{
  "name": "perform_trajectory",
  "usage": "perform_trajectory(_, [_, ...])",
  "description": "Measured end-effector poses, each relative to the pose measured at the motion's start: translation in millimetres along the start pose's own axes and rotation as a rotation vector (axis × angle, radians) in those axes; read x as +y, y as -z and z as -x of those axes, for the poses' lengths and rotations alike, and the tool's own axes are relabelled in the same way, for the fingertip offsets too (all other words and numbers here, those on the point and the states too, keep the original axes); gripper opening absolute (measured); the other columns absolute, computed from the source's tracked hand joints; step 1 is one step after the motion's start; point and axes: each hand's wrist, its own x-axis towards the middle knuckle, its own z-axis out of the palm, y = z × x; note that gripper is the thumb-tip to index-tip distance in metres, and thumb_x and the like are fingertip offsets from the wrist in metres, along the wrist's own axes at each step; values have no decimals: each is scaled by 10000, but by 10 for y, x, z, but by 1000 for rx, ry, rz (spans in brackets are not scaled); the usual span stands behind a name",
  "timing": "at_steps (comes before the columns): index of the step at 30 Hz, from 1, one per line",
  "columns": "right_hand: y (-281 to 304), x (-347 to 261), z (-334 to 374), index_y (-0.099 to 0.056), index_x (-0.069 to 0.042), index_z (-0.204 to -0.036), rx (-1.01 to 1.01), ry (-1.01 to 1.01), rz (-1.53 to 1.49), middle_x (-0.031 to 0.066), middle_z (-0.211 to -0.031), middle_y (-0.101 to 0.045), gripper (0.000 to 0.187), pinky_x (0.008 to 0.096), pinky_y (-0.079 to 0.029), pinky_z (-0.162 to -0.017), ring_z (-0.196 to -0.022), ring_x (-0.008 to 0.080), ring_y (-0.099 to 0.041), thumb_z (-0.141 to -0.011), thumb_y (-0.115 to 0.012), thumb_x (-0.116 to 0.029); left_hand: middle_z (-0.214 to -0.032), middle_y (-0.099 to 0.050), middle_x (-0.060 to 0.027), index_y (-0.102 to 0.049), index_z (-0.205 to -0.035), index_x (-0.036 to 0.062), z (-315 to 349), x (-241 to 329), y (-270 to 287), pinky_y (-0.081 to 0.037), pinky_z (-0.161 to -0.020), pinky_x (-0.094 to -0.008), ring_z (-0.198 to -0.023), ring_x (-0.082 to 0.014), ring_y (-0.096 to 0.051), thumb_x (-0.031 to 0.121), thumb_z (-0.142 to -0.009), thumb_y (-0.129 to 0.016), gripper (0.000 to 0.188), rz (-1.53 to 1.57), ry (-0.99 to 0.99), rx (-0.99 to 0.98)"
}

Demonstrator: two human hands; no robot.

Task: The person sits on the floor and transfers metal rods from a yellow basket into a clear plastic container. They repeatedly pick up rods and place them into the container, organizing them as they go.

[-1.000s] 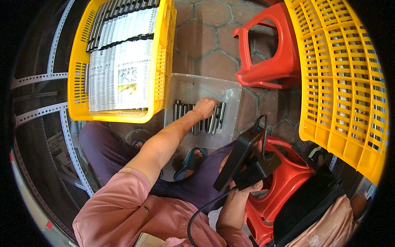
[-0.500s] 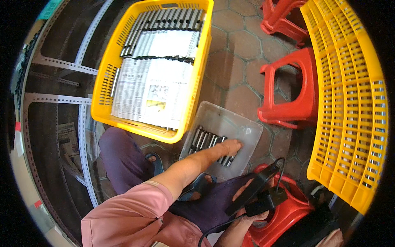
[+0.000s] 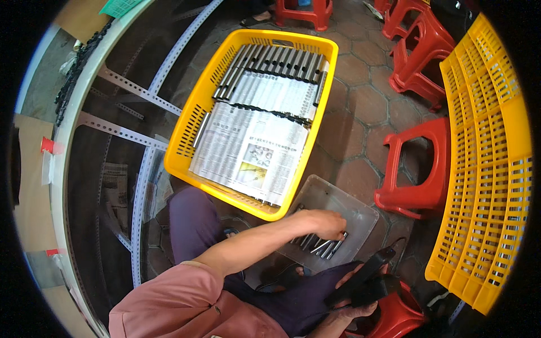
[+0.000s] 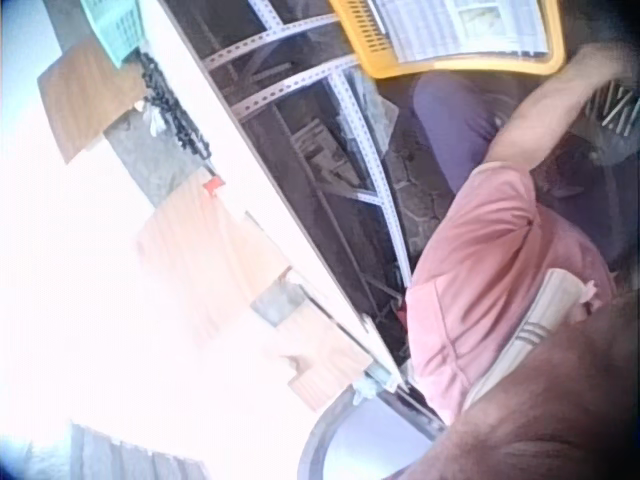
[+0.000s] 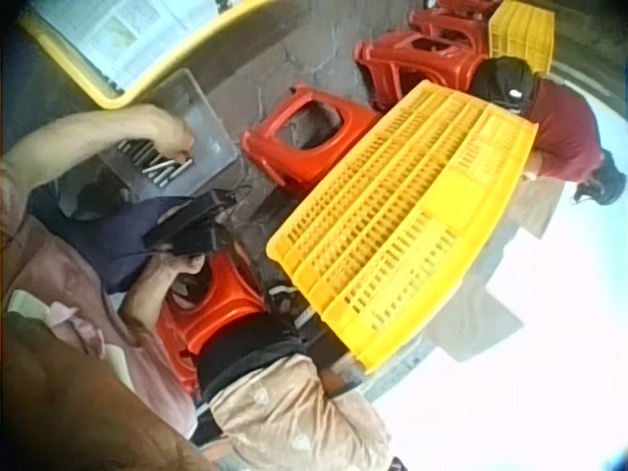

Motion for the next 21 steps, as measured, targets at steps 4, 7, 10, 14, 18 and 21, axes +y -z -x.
perform_trajectory(4, [-46,81,-100,-243,-157,-1559,35,29,25,228,-1182,-534,902,420,-608,-603,-837,318,-651,-852,-726,-442,-959,-745,-79,-683,-1106,-15,915,-253,971,-559,-764,-319,-869,-154,-708,313,-983,-567,369,521,-215,73])
perform_trajectory(7, [-123,91,-108,-256,-137,-1551,41,64,84,222,-1144,-534,900,409,-609,-587,-825,311,-656,-850,-719,-460,-1121,-708,-119,-598,-1280,0,1126,-918,1654,-500,-973,-338,-1069,-194,-650,299,-961,-615,437,561,-150,642])
perform_trajectory(10, [-200,169,-104,-255,-114,-1545,39,89,130,225,-1117,-531,915,405,-609,-559,-810,308,-660,-842,-715,-478,-1396,-526,-180,-522,-1369,59,1374,-2017,2162,-448,-1058,-453,-1264,-290,-543,210,-925,-655,488,-73,567,1303])
perform_trajectory(14, [-182,197,-80,-242,-82,-1543,-30,54,150,233,-1104,-528,951,400,-602,-527,-798,309,-662,-829,-720,-490,-1555,-304,-226,-331,-1499,33,1669,-2939,2345,-252,-1149,-542,-1417,-387,-311,374,-928,-616,724,-96,1085,1293])
perform_trajectory(18, [-271,160,66,-306,-101,-1526,89,34,239,209,-1075,-568,984,392,-592,-525,-749,299,-665,-766,-737,-554,-1532,-335,-243,-302,-1510,13,1553,-3149,2343,-270,-1139,-532,-1401,-393,-338,332,-895,-651,776,121,1185,1135])
perform_trajectory(21, [-280,163,110,-352,-101,-1507,134,9,314,194,-1062,-588,1004,381,-582,-524,-725,290,-665,-732,-724,-619,-1493,-361,-285,-376,-1450,-11,1564,-2902,2433,-327,-1114,-517,-1391,-393,-360,229,-846,-666,712,151,1239,1042])
